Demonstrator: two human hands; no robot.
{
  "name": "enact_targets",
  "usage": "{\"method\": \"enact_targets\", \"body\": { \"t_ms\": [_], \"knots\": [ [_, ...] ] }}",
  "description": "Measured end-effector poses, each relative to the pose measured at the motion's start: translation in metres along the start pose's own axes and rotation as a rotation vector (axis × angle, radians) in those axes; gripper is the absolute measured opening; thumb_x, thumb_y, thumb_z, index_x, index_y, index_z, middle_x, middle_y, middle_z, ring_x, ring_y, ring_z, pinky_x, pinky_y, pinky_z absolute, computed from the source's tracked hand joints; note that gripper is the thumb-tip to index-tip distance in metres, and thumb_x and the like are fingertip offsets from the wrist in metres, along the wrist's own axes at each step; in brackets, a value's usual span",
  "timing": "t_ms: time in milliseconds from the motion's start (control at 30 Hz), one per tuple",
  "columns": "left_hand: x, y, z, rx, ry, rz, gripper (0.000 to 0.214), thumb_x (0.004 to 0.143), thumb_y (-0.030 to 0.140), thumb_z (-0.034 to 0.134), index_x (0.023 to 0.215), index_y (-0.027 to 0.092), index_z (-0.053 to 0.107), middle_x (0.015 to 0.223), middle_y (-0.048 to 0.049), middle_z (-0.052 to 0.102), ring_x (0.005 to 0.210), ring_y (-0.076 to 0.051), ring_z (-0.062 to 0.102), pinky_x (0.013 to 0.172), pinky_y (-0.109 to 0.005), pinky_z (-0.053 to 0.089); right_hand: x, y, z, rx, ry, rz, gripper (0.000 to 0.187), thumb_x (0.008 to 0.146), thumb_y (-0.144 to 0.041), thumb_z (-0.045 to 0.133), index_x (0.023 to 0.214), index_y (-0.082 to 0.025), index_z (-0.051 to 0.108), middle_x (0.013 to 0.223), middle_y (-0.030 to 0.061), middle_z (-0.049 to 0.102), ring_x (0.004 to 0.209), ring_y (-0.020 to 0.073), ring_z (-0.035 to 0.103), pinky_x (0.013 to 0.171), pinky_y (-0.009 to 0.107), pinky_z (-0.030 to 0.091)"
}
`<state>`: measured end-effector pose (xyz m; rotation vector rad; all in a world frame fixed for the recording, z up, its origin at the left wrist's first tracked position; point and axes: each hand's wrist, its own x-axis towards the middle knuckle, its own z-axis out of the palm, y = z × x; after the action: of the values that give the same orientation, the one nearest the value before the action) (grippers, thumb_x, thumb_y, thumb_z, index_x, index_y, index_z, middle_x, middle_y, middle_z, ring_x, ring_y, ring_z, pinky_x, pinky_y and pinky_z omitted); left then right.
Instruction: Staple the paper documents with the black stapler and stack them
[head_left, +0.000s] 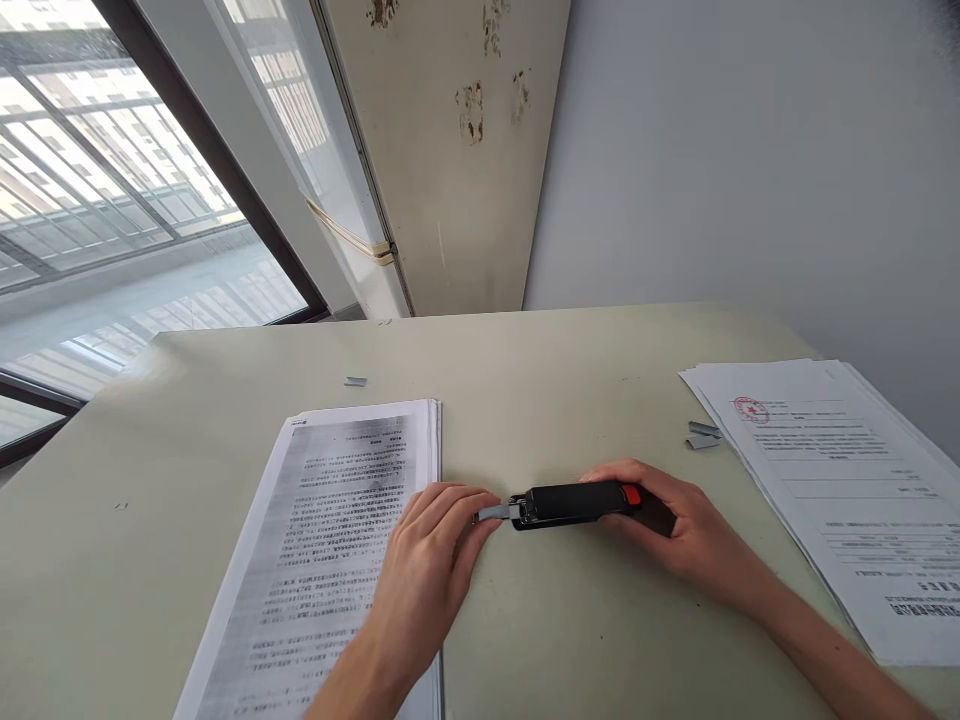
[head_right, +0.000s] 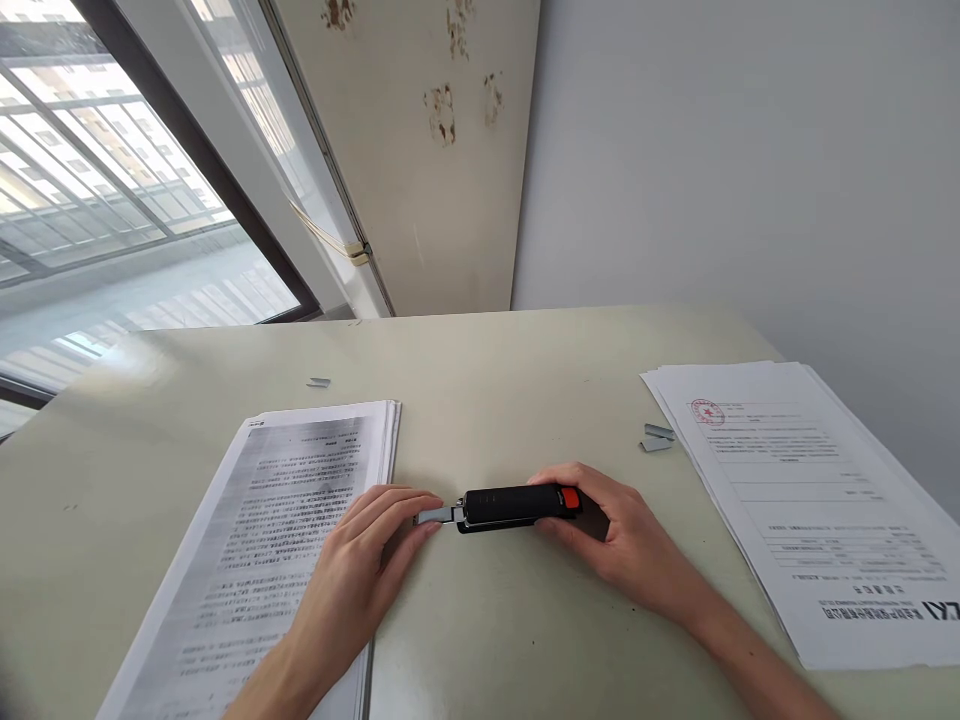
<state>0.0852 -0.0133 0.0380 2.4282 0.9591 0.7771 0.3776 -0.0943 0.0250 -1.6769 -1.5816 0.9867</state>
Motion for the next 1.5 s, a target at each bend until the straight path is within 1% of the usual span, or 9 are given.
{"method": "enact_targets", "body": {
  "t_ms": [167, 467, 567, 800, 1000, 1200, 1300, 1400, 1500],
  "knots": [
    [-0.001, 0.0, 0.001, 0.003, -0.017, -0.003, 0.015, 0.11, 0.024, 0.057, 0.121, 0.025, 0.068, 0.111, -0.0015, 0.078, 0.101, -0.021, 0.071, 0.086, -0.039, 0.059, 0.0, -0.004, 0.0, -0.003, 0.012, 0.006, 0.025, 0.103, -0.05, 0.065, 0.123, -0.035, 0.068, 0.121, 0.0026, 0.076, 0.109, 0.0258, 0.07, 0.094, 0.037, 0.055],
    [0.001, 0.003, 0.0, 0.002, -0.006, 0.0, 0.015, 0.11, 0.023, 0.056, 0.119, 0.025, 0.069, 0.109, -0.0016, 0.078, 0.099, -0.02, 0.072, 0.086, -0.038, 0.059, 0.001, -0.006, -0.001, 0.003, 0.017, -0.002, 0.027, 0.103, -0.052, 0.063, 0.122, -0.033, 0.069, 0.116, 0.0041, 0.077, 0.105, 0.0265, 0.07, 0.091, 0.038, 0.056],
    [0.002, 0.004, -0.002, 0.003, -0.012, 0.001, 0.016, 0.11, 0.024, 0.056, 0.118, 0.025, 0.069, 0.109, -0.0021, 0.078, 0.099, -0.021, 0.072, 0.085, -0.038, 0.06, 0.0, -0.004, 0.0, 0.001, 0.009, -0.009, 0.026, 0.103, -0.051, 0.063, 0.123, -0.034, 0.068, 0.118, 0.0034, 0.076, 0.106, 0.0262, 0.07, 0.091, 0.038, 0.055],
    [0.001, 0.001, 0.0, 0.003, -0.03, -0.015, 0.016, 0.11, 0.025, 0.055, 0.119, 0.025, 0.068, 0.109, -0.0023, 0.078, 0.099, -0.021, 0.072, 0.085, -0.038, 0.059, 0.0, 0.0, 0.0, -0.001, 0.011, -0.007, 0.024, 0.104, -0.049, 0.065, 0.125, -0.038, 0.067, 0.12, -0.0015, 0.075, 0.109, 0.0229, 0.069, 0.093, 0.033, 0.053],
    [-0.001, -0.002, 0.003, 0.005, -0.043, -0.006, 0.015, 0.111, 0.025, 0.056, 0.12, 0.025, 0.067, 0.108, -0.002, 0.077, 0.1, -0.021, 0.071, 0.085, -0.039, 0.059, 0.0, 0.0, 0.0, -0.005, 0.0, -0.007, 0.025, 0.104, -0.05, 0.064, 0.126, -0.039, 0.067, 0.121, -0.0019, 0.075, 0.111, 0.0229, 0.069, 0.094, 0.033, 0.053],
    [-0.003, -0.002, 0.003, 0.018, -0.035, 0.004, 0.017, 0.11, 0.026, 0.058, 0.126, 0.025, 0.065, 0.11, -0.003, 0.075, 0.101, -0.021, 0.069, 0.086, -0.039, 0.059, 0.0, -0.001, 0.0, -0.015, 0.008, 0.0, 0.026, 0.104, -0.05, 0.064, 0.127, -0.037, 0.068, 0.125, 0.0001, 0.075, 0.115, 0.0252, 0.069, 0.093, 0.034, 0.055],
    [-0.004, -0.004, 0.002, 0.054, 0.011, 0.012, 0.02, 0.107, 0.025, 0.063, 0.128, 0.024, 0.064, 0.115, -0.0042, 0.074, 0.111, -0.024, 0.066, 0.093, -0.042, 0.059, -0.001, 0.001, 0.0, 0.0, 0.01, -0.01, 0.028, 0.104, -0.051, 0.065, 0.128, -0.037, 0.068, 0.125, 0.001, 0.075, 0.114, 0.0256, 0.069, 0.094, 0.035, 0.054],
    [-0.007, -0.006, 0.0, 0.172, 0.104, 0.051, 0.026, 0.105, 0.025, 0.067, 0.131, 0.024, 0.064, 0.126, -0.0071, 0.072, 0.127, -0.029, 0.06, 0.104, -0.05, 0.055, -0.001, 0.002, 0.0, 0.013, 0.009, -0.001, 0.026, 0.104, -0.051, 0.065, 0.126, -0.037, 0.067, 0.122, 0.0002, 0.075, 0.112, 0.0246, 0.069, 0.094, 0.035, 0.053],
    [-0.014, -0.006, -0.003, 0.268, 0.148, 0.044, 0.027, 0.104, 0.026, 0.068, 0.131, 0.025, 0.066, 0.133, -0.0071, 0.071, 0.138, -0.034, 0.054, 0.109, -0.057, 0.052, 0.0, 0.002, 0.0, 0.016, 0.005, -0.002, 0.025, 0.104, -0.05, 0.065, 0.125, -0.038, 0.067, 0.122, -0.0008, 0.075, 0.111, 0.024, 0.069, 0.093, 0.034, 0.053]
  ]
}}
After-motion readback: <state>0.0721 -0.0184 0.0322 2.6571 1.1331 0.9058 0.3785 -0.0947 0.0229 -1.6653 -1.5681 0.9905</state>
